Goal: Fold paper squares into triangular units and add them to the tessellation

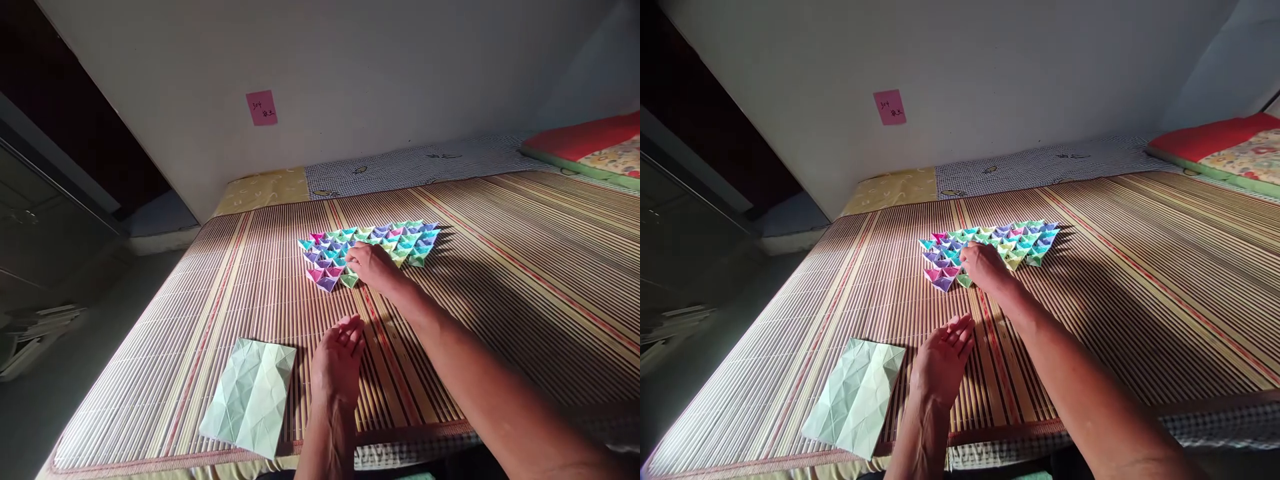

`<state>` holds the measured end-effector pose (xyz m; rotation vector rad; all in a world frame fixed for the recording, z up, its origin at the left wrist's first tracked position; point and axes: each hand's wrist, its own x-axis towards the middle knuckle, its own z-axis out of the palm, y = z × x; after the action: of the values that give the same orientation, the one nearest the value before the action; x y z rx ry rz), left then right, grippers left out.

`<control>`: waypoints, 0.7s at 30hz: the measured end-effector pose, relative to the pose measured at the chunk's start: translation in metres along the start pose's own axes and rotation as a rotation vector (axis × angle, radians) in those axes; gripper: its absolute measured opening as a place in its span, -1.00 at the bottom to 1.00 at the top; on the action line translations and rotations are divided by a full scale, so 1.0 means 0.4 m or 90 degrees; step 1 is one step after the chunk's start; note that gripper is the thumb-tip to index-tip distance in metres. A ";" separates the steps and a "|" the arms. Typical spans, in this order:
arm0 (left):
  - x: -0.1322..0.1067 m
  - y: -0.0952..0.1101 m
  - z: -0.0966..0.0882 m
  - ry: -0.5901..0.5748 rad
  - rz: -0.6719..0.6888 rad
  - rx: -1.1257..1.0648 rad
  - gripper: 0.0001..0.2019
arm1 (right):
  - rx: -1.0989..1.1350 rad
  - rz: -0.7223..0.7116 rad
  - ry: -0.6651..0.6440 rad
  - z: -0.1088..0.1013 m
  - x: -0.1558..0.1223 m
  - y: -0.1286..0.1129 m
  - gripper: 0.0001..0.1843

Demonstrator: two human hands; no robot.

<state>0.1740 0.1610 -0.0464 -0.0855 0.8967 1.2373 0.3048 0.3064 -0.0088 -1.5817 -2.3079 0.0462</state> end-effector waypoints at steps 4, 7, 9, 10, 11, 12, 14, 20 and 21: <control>0.000 0.002 -0.001 0.002 -0.004 0.007 -0.74 | -0.006 -0.002 -0.048 0.021 -0.018 -0.001 -0.84; 0.000 0.002 -0.002 0.000 -0.003 0.006 -0.74 | -0.013 -0.008 -0.068 0.038 -0.021 -0.007 -0.82; 0.000 0.002 -0.002 -0.003 -0.001 0.004 -0.74 | -0.016 -0.012 -0.075 0.044 -0.020 -0.009 -0.81; 0.000 0.002 -0.002 -0.005 0.000 0.003 -0.75 | -0.017 -0.014 -0.078 0.045 -0.020 -0.010 -0.80; 0.000 0.002 -0.002 -0.004 0.000 0.003 -0.75 | -0.019 -0.015 -0.081 0.045 -0.019 -0.010 -0.80; 0.000 0.002 -0.002 -0.003 0.000 0.004 -0.76 | -0.022 -0.015 -0.083 0.044 -0.019 -0.011 -0.79; -0.001 0.002 -0.002 -0.002 -0.001 0.004 -0.78 | -0.028 -0.015 -0.086 0.041 -0.020 -0.013 -0.77; 0.000 0.002 -0.001 0.001 -0.002 0.003 -0.79 | -0.038 -0.018 -0.078 0.029 -0.022 -0.023 -0.79; 0.000 0.001 0.000 0.000 -0.003 0.004 -0.80 | -0.038 -0.021 -0.072 0.027 -0.022 -0.028 -0.81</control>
<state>0.1735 0.1612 -0.0463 -0.0823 0.9006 1.2304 0.2943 0.2958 -0.0190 -1.6071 -2.4417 0.0611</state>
